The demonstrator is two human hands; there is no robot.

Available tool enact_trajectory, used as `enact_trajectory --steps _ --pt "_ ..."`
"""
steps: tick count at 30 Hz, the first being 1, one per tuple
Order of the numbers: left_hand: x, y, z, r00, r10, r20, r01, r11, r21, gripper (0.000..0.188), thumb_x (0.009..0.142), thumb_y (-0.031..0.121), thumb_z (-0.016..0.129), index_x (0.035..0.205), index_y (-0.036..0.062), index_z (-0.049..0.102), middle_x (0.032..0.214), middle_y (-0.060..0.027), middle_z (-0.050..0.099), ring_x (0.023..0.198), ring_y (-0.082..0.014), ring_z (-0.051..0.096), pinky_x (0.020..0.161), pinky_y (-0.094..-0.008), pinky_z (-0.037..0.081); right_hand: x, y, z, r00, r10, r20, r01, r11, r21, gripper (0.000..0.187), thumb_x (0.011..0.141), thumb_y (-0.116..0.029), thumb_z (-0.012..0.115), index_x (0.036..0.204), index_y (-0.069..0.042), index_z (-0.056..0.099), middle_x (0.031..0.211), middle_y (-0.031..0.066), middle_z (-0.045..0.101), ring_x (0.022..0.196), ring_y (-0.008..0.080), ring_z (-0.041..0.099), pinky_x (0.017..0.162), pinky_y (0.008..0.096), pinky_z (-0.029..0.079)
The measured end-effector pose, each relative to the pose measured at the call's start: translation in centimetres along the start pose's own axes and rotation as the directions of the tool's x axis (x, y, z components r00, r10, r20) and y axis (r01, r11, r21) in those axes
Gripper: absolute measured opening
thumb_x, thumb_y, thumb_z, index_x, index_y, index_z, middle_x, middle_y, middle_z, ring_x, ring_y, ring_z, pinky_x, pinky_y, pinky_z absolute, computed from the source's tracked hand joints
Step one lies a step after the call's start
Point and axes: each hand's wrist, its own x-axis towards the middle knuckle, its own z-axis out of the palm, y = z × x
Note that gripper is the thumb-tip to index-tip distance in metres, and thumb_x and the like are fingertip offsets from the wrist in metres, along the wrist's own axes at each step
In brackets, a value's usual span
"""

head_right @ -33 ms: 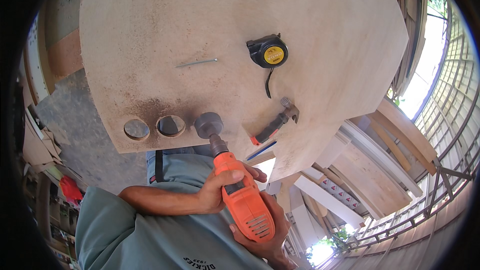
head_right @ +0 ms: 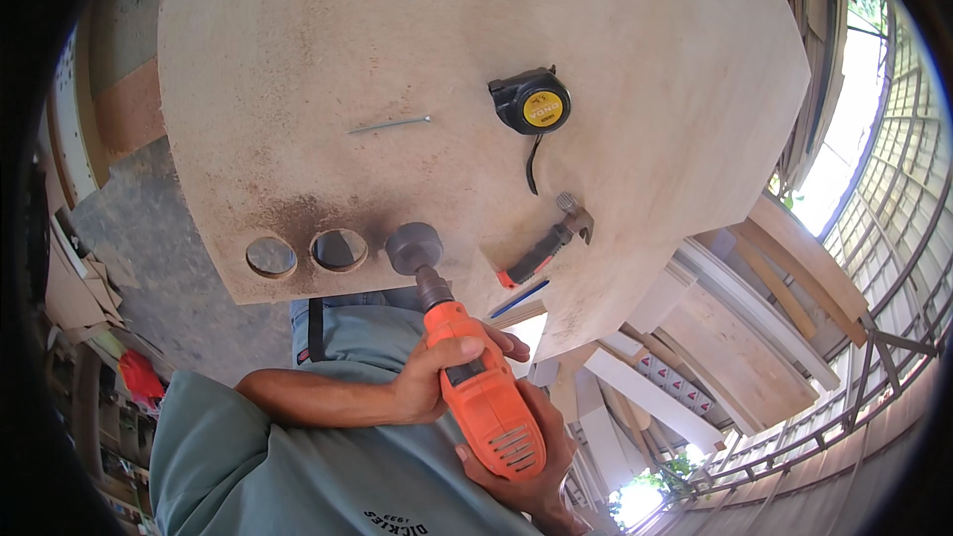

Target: The person uses a drill with a hole saw attachment to cut circular holes in a plywood sheet, removes the cut-out wood plugs, and uses a hammer to knock out the debris.

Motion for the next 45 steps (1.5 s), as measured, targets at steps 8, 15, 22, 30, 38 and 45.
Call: enact_trajectory --steps 8,15,22,30,38,45 --pt "-0.06 -0.02 0.10 1.000 -0.003 -0.012 0.003 1.000 -0.001 0.042 0.086 0.035 0.063 0.103 -0.0024 0.066 0.113 -0.0204 0.065 0.113 -0.0269 0.059 0.097 -0.0418 0.048 -0.08 -0.09 0.03 1.000 0.004 0.006 -0.004 1.000 0.003 0.092 0.067 -0.022 0.090 0.139 0.004 0.038 0.120 0.0187 0.060 0.101 0.0255 0.069 0.083 0.0361 0.057" --pt "0.05 0.01 0.26 1.000 0.000 -0.016 0.000 1.000 -0.018 0.041 0.088 0.035 0.062 0.104 -0.0027 0.065 0.102 -0.0187 0.067 0.114 -0.0299 0.058 0.101 -0.0455 0.046 0.13 -0.48 -0.03 1.000 0.027 0.006 -0.027 0.998 0.060 0.090 0.068 -0.021 0.089 0.138 0.004 0.039 0.121 0.0195 0.061 0.103 0.0262 0.069 0.086 0.0365 0.057" --pt "-0.05 -0.08 0.24 1.000 -0.002 0.007 0.003 0.999 -0.035 0.041 0.089 0.036 0.060 0.106 -0.0021 0.064 0.096 -0.0174 0.067 0.117 -0.0311 0.057 0.101 -0.0465 0.046 0.08 -0.06 0.01 1.000 0.004 -0.004 -0.004 0.996 0.084 0.090 0.068 -0.020 0.089 0.139 0.004 0.039 0.121 0.0196 0.062 0.103 0.0263 0.069 0.087 0.0362 0.057" --pt "0.14 -0.20 0.02 0.999 -0.026 0.043 0.029 0.997 -0.068 0.043 0.089 0.037 0.061 0.108 -0.0012 0.062 0.112 -0.0219 0.063 0.119 -0.0317 0.056 0.102 -0.0472 0.045 0.11 -0.33 0.16 0.998 0.055 -0.038 -0.049 0.989 0.142 0.089 0.063 -0.019 0.089 0.135 0.006 0.042 0.117 0.0174 0.061 0.104 0.0224 0.063 0.090 0.0354 0.051" --pt "0.01 0.05 0.19 0.999 -0.040 0.026 0.042 0.996 -0.078 0.044 0.088 0.038 0.063 0.108 -0.0014 0.062 0.111 -0.0220 0.063 0.119 -0.0319 0.056 0.102 -0.0474 0.046 0.25 -0.51 0.23 0.998 0.057 -0.032 -0.051 0.984 0.168 0.088 0.064 -0.019 0.089 0.135 0.007 0.043 0.117 0.0176 0.061 0.104 0.0219 0.064 0.090 0.0349 0.051" --pt "0.17 -0.10 0.37 0.999 -0.031 0.011 0.032 0.995 -0.091 0.044 0.088 0.038 0.063 0.105 -0.0024 0.062 0.096 -0.0175 0.067 0.118 -0.0310 0.056 0.101 -0.0475 0.046 0.28 -0.72 0.21 0.996 0.085 -0.036 -0.076 0.973 0.216 0.087 0.064 -0.018 0.088 0.135 0.006 0.043 0.118 0.0170 0.062 0.104 0.0214 0.064 0.090 0.0345 0.051"
